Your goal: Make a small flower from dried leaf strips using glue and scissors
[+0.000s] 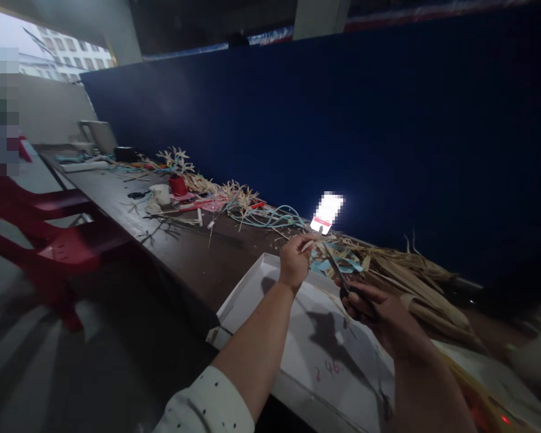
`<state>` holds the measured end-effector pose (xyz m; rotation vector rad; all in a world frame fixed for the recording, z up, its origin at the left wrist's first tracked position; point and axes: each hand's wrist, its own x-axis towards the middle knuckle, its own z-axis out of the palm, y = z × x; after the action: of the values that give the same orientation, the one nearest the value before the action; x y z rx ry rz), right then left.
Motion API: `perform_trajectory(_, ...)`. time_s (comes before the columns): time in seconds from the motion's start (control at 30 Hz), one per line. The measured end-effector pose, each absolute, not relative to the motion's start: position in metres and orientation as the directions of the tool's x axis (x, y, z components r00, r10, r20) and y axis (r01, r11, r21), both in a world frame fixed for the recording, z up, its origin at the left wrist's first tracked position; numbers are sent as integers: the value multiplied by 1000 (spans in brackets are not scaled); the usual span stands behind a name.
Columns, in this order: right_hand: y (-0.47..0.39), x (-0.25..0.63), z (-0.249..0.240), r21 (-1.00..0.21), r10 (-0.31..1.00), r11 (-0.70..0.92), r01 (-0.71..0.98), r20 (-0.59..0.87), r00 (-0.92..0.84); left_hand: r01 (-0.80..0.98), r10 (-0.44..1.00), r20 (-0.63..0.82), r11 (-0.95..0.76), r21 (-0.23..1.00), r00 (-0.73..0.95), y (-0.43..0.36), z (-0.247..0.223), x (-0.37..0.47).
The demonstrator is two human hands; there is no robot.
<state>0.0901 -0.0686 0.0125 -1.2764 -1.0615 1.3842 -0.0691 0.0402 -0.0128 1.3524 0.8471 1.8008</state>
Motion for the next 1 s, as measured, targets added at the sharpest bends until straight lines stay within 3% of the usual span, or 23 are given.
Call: perform_trajectory(1.0,-69,90,15,-980,983,-182,-82,-180,-34,-91,835,512,-537,839,-201,39,-12,-72)
